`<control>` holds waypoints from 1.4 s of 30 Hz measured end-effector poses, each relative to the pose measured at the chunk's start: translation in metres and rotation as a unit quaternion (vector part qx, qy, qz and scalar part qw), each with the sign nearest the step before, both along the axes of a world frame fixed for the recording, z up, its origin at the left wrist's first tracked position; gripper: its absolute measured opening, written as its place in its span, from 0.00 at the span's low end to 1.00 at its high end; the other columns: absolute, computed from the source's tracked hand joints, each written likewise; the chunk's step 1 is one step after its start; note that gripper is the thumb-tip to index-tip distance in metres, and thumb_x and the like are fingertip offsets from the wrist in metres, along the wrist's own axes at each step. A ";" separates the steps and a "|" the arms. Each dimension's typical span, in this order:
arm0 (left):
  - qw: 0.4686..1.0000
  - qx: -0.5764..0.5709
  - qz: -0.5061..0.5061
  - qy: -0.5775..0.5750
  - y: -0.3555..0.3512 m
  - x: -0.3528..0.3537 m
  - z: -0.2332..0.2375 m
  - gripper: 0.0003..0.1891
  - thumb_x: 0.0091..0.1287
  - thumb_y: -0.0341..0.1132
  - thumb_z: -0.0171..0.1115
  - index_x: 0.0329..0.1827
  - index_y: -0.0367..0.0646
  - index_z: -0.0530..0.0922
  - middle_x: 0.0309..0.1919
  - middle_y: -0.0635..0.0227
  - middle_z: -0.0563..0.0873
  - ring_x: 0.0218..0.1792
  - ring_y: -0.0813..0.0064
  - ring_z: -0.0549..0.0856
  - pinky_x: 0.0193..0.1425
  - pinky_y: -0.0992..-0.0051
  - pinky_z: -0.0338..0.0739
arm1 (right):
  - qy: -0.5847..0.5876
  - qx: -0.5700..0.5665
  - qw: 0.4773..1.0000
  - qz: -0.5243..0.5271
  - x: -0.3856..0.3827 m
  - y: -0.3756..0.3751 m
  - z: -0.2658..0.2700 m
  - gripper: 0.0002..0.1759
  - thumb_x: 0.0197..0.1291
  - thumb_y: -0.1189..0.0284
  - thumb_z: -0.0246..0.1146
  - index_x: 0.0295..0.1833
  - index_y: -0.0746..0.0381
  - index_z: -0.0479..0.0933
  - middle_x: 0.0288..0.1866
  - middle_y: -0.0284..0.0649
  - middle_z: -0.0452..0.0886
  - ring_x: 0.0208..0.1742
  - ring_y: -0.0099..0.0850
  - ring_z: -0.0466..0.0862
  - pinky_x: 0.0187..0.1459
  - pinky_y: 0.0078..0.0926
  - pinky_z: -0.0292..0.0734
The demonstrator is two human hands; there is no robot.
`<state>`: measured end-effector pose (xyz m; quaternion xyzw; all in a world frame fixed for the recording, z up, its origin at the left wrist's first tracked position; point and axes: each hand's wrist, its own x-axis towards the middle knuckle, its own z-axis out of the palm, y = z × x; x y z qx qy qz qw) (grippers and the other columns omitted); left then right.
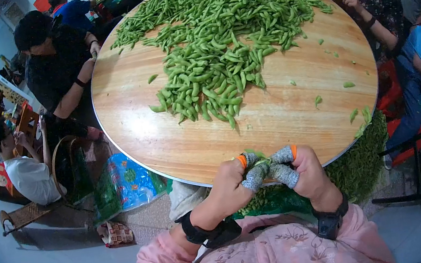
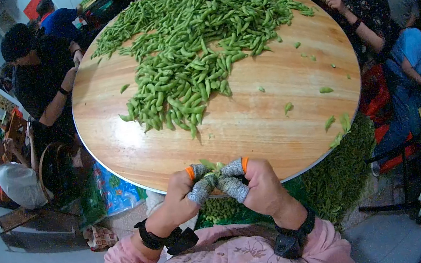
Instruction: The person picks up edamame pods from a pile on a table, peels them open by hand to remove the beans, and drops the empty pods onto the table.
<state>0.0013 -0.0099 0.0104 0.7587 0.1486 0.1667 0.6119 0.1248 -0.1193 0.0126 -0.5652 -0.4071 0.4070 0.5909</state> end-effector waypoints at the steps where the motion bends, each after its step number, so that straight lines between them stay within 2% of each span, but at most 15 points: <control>1: 1.000 -0.014 0.017 -0.011 -0.001 0.002 -0.001 0.06 0.56 0.28 0.50 0.33 0.35 0.73 0.21 0.56 0.76 0.22 0.65 0.76 0.30 0.73 0.69 | 0.000 0.000 1.000 0.000 0.000 0.000 0.002 0.03 0.49 0.83 0.55 0.31 0.68 0.73 0.26 0.33 0.76 0.30 0.18 0.73 0.33 0.17 0.69; 5: 0.998 0.049 0.040 0.015 -0.003 0.004 0.004 0.07 0.57 0.29 0.49 0.33 0.35 0.72 0.21 0.55 0.76 0.24 0.61 0.76 0.30 0.71 0.70 | -0.121 -0.015 0.992 -0.013 0.002 -0.002 0.017 0.04 0.46 0.83 0.55 0.30 0.68 0.74 0.24 0.36 0.76 0.28 0.20 0.74 0.31 0.19 0.70; 10: 0.998 -0.034 0.036 0.032 -0.005 0.005 -0.001 0.07 0.55 0.27 0.47 0.35 0.34 0.71 0.23 0.50 0.76 0.27 0.58 0.77 0.32 0.71 0.69 | -0.174 0.000 0.985 -0.004 0.001 0.000 0.011 0.05 0.45 0.83 0.55 0.31 0.68 0.74 0.24 0.38 0.77 0.28 0.21 0.75 0.30 0.19 0.70; 11: 0.998 -0.034 0.037 0.032 -0.004 0.004 -0.002 0.07 0.55 0.27 0.47 0.35 0.34 0.71 0.23 0.50 0.76 0.27 0.58 0.77 0.32 0.71 0.69 | -0.160 0.003 0.987 -0.012 0.000 0.000 0.011 0.05 0.45 0.84 0.55 0.31 0.68 0.74 0.25 0.38 0.77 0.28 0.21 0.75 0.30 0.19 0.70; 13: 0.998 -0.051 0.029 0.026 -0.003 0.003 -0.005 0.06 0.56 0.24 0.44 0.34 0.36 0.70 0.26 0.71 0.74 0.29 0.81 0.71 0.35 0.80 0.68 | -0.145 0.007 0.989 -0.021 -0.001 -0.001 0.010 0.05 0.46 0.84 0.55 0.31 0.68 0.74 0.25 0.37 0.77 0.28 0.21 0.75 0.31 0.19 0.70; 15: 0.999 -0.049 0.014 0.017 -0.003 0.003 0.002 0.06 0.55 0.23 0.44 0.33 0.36 0.71 0.26 0.71 0.74 0.30 0.82 0.71 0.36 0.81 0.68 | -0.018 -0.025 0.999 -0.022 0.002 -0.001 0.004 0.04 0.47 0.84 0.56 0.31 0.69 0.74 0.26 0.35 0.77 0.29 0.20 0.75 0.32 0.18 0.70; 20: 0.999 -0.049 0.004 -0.004 -0.004 0.000 -0.001 0.09 0.53 0.22 0.46 0.37 0.35 0.72 0.27 0.63 0.77 0.31 0.76 0.75 0.38 0.77 0.69 | 0.000 -0.019 1.000 0.003 0.005 -0.001 -0.005 0.04 0.48 0.83 0.56 0.32 0.69 0.74 0.27 0.34 0.76 0.30 0.19 0.74 0.32 0.17 0.70; 22: 0.998 -0.061 0.025 -0.020 -0.006 0.001 -0.008 0.10 0.53 0.21 0.43 0.37 0.37 0.70 0.26 0.72 0.73 0.31 0.83 0.71 0.36 0.84 0.67 | 0.000 -0.015 1.000 0.003 0.005 -0.001 -0.004 0.04 0.47 0.83 0.56 0.32 0.69 0.74 0.27 0.34 0.77 0.30 0.19 0.74 0.32 0.17 0.70; 26: 0.995 -0.086 0.040 -0.038 -0.005 0.000 -0.017 0.12 0.53 0.21 0.42 0.38 0.38 0.70 0.26 0.72 0.74 0.30 0.83 0.72 0.34 0.84 0.67 | -0.027 -0.005 0.999 -0.017 0.014 -0.008 0.003 0.04 0.46 0.83 0.57 0.31 0.69 0.74 0.27 0.34 0.77 0.30 0.19 0.75 0.33 0.16 0.70; 30: 0.961 -0.249 0.121 0.022 0.012 -0.005 -0.018 0.09 0.62 0.32 0.44 0.41 0.39 0.71 0.26 0.72 0.75 0.26 0.83 0.72 0.30 0.85 0.66 | 0.084 -0.026 0.996 0.035 0.031 -0.019 0.014 0.05 0.46 0.82 0.59 0.32 0.68 0.74 0.29 0.35 0.78 0.31 0.20 0.76 0.34 0.16 0.71; 32: 0.963 -0.263 0.056 0.029 0.019 -0.001 -0.015 0.17 0.65 0.45 0.43 0.44 0.40 0.71 0.26 0.73 0.75 0.25 0.84 0.71 0.29 0.86 0.65 | 0.081 -0.020 0.994 0.073 0.040 -0.021 0.014 0.05 0.47 0.79 0.60 0.32 0.68 0.75 0.29 0.35 0.78 0.31 0.21 0.77 0.34 0.16 0.72; 34: 0.956 -0.282 0.047 0.062 0.014 0.005 -0.005 0.17 0.66 0.42 0.39 0.43 0.39 0.72 0.25 0.75 0.75 0.23 0.86 0.67 0.27 0.87 0.61 | 0.152 -0.006 0.978 0.141 0.045 -0.019 0.011 0.06 0.48 0.79 0.60 0.33 0.69 0.75 0.29 0.35 0.78 0.31 0.21 0.77 0.34 0.16 0.71; 38: 0.936 -0.273 -0.164 0.147 0.014 0.011 0.001 0.18 0.65 0.44 0.41 0.36 0.38 0.74 0.23 0.74 0.75 0.20 0.85 0.67 0.25 0.87 0.61 | 0.149 -0.049 0.978 0.139 0.053 -0.017 0.013 0.07 0.48 0.79 0.59 0.35 0.69 0.74 0.30 0.35 0.79 0.31 0.20 0.76 0.34 0.17 0.71; 41: 0.929 -0.337 -0.102 0.116 0.004 0.012 0.005 0.14 0.64 0.41 0.47 0.34 0.37 0.73 0.23 0.74 0.76 0.21 0.86 0.69 0.26 0.88 0.64 | 0.042 -0.081 0.990 0.107 0.056 -0.016 0.018 0.07 0.49 0.80 0.58 0.36 0.69 0.74 0.30 0.36 0.79 0.31 0.20 0.76 0.35 0.18 0.72; 42: 0.946 -0.308 -0.052 0.080 0.004 0.012 0.001 0.11 0.62 0.37 0.51 0.35 0.37 0.73 0.24 0.74 0.76 0.22 0.86 0.71 0.27 0.87 0.66 | -0.091 -0.072 0.992 -0.055 0.055 -0.013 0.013 0.07 0.49 0.79 0.58 0.36 0.69 0.74 0.31 0.36 0.79 0.32 0.21 0.76 0.36 0.18 0.72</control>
